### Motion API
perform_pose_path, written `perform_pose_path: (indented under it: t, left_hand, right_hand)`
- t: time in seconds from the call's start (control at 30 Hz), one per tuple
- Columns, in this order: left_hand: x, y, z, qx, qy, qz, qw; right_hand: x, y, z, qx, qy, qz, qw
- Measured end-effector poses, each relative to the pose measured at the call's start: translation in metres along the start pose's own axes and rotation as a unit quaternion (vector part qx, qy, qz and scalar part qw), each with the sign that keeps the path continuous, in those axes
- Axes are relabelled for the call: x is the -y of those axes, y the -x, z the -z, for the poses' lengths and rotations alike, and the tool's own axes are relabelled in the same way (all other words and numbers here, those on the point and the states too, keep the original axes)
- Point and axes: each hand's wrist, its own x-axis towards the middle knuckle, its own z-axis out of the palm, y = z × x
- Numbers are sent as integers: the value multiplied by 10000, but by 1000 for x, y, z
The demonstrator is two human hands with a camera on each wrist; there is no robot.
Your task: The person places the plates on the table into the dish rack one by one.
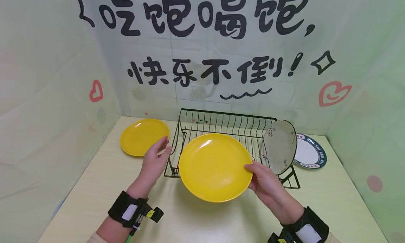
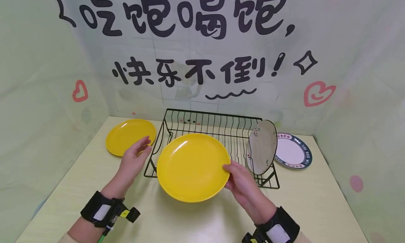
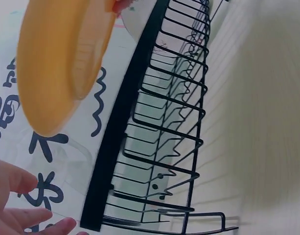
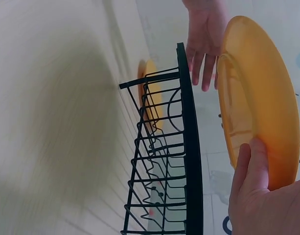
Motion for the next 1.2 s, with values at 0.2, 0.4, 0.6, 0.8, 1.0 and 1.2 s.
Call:
perform_pose_path:
  t: [0.2,0.4,0.6,0.8,1.0,1.2]
  left_hand:
    - [8,-10,-10,327,-467,233,9981]
    - [17,-21,-16,118,-507,394,9979]
    - [22,-26,-17,73,-289,581,9979]
    - [24,-29,-16,157,-154,640,9977]
    - [21,-31,-15,136,-282,688,9971]
    - [20,-32,-14,142,-264,663,9973]
  right_hand:
    - [0,2,1,-76,63,-58,9999]
    - [0,3,2,-39,108,-90,9999]
    - [0,4,3,-79,152,-71,9998]
    - [2,4,5,-88,183,-77,9998]
    - [6,6,9,-171,239,-35,9996]
    - [18,10,18,-279,370,71,9989]
